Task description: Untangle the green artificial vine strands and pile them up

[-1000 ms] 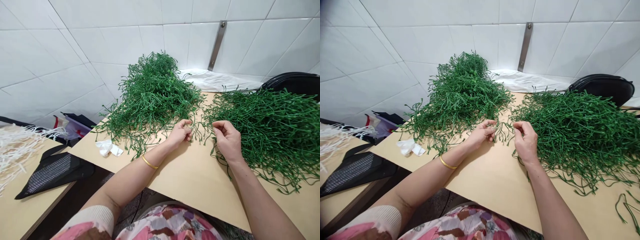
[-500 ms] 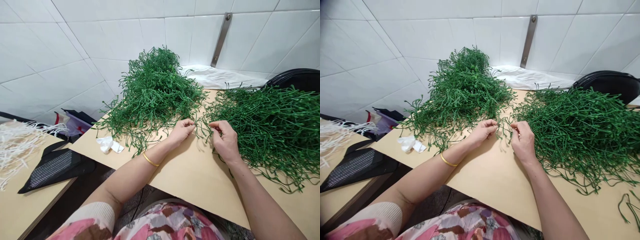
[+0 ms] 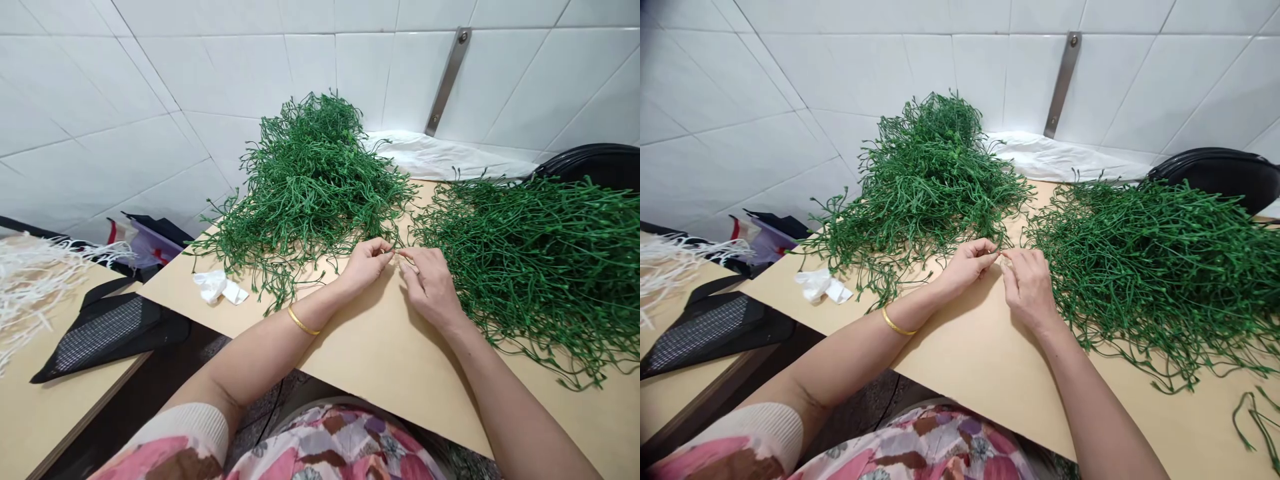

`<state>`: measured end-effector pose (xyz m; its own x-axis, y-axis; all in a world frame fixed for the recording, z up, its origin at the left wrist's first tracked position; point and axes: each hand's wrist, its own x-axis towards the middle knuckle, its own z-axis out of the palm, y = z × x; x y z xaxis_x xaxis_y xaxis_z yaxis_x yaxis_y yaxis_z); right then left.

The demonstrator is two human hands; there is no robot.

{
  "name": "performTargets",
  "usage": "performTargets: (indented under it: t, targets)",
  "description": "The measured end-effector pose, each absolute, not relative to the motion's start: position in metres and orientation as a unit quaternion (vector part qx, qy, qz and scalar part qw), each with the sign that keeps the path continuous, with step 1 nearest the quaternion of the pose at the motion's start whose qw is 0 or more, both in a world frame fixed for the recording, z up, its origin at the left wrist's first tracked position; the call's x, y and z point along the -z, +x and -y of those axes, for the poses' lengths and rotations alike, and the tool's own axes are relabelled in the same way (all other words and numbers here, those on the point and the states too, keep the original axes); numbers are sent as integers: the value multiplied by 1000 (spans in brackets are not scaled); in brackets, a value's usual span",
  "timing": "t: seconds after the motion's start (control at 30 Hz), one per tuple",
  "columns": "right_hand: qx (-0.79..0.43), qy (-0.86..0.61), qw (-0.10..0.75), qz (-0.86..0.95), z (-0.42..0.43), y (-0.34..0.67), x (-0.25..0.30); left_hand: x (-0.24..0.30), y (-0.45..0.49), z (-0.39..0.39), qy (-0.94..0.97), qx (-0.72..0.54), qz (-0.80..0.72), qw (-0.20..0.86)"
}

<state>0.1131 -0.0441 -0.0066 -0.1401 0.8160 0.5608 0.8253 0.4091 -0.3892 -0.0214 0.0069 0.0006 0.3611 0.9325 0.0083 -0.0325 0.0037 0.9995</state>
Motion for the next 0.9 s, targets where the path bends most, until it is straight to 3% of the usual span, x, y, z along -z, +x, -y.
performTargets:
  t: [0.27, 0.43, 0.73, 0.9]
  targets:
    - [87, -584, 308, 746, 37, 120, 15, 1, -20, -6, 552, -395, -375, 631]
    - [81, -589, 313, 741, 35, 115, 17, 3, -18, 0, 578, -382, -334, 639]
    - [-27, -569, 404, 716, 30, 121, 17, -6, -23, 2, 564, -389, -335, 647]
    - [-192, -557, 484, 647, 29, 127, 13, -4, -25, -6, 498, -467, -392, 617]
